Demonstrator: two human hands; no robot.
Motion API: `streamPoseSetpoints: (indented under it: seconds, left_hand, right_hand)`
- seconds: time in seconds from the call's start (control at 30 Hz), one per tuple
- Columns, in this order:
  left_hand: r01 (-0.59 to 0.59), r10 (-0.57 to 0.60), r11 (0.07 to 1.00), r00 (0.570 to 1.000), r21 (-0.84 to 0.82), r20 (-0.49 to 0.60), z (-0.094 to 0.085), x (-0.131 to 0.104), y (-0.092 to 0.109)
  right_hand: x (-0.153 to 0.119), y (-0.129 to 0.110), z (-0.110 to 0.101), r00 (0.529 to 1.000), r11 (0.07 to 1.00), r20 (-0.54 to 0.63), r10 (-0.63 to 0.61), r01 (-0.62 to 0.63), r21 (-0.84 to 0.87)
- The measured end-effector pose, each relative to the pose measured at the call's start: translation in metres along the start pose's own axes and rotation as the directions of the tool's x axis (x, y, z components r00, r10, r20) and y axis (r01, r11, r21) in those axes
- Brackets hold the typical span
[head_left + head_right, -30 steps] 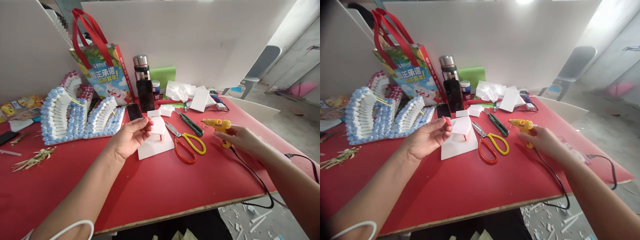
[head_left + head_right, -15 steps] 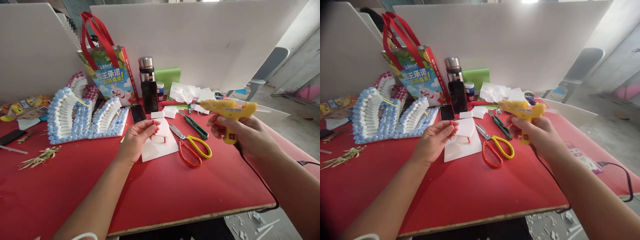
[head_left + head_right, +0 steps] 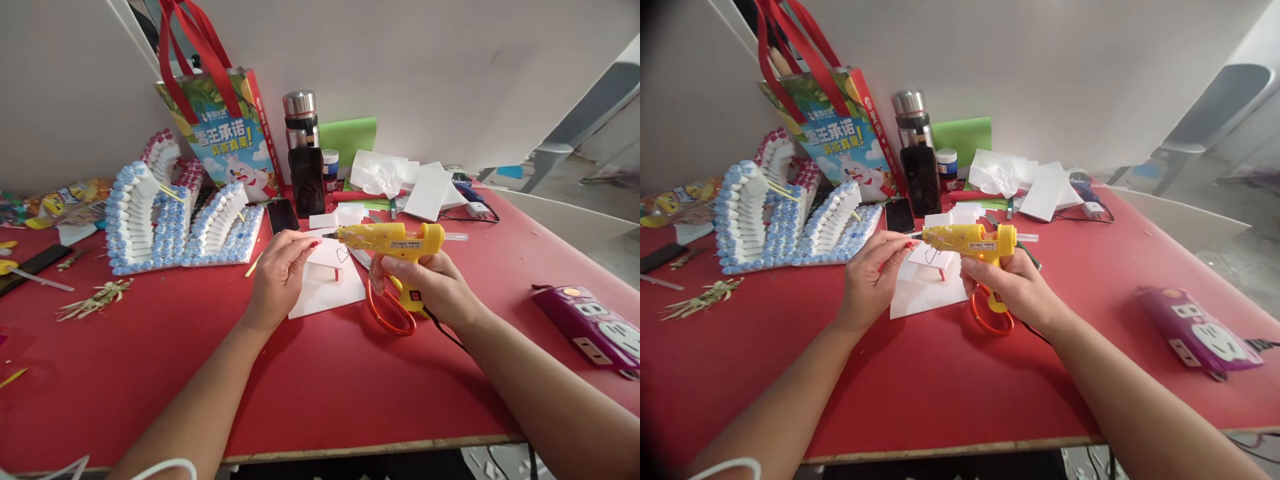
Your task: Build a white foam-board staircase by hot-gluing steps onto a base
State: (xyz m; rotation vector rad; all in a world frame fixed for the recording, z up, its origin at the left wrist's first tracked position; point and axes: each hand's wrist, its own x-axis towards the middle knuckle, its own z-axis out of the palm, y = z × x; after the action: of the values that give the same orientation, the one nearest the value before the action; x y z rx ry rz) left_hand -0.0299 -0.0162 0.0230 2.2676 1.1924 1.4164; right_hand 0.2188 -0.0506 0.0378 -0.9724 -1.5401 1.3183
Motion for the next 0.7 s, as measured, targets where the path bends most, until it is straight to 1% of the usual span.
streamPoseSetpoints:
  seconds: [0.17,0.3,0.5,0.7]
  left_hand:
    - [-0.001,0.001,1.000,0.999,0.008,-0.034,0.0036,-0.0015,0.0017]
    - [0.000,-0.001,1.000,0.999,-0.016,-0.035,0.0040,-0.0018,0.0023]
    - [-0.023,0.022,0.999,0.999,-0.028,-0.033,0.0043,-0.0020,-0.0001]
    - [-0.015,0.014,1.000,0.999,-0.027,-0.030,0.0047,-0.0017,-0.0006]
  right_hand:
    - [0.0016,-0.0008,-0.0002,0.999,0.999,0.001,0.039,-0.039,0.027]
    - [0.0012,-0.0001,0.0004,0.998,0.997,0.018,0.055,-0.056,0.050]
    - [0.0016,0.0005,0.0020,0.997,0.997,0.022,0.076,-0.077,0.027]
    - [0.0016,0.0003,0.0025,0.994,0.994,0.026,0.105,-0.106,0.019]
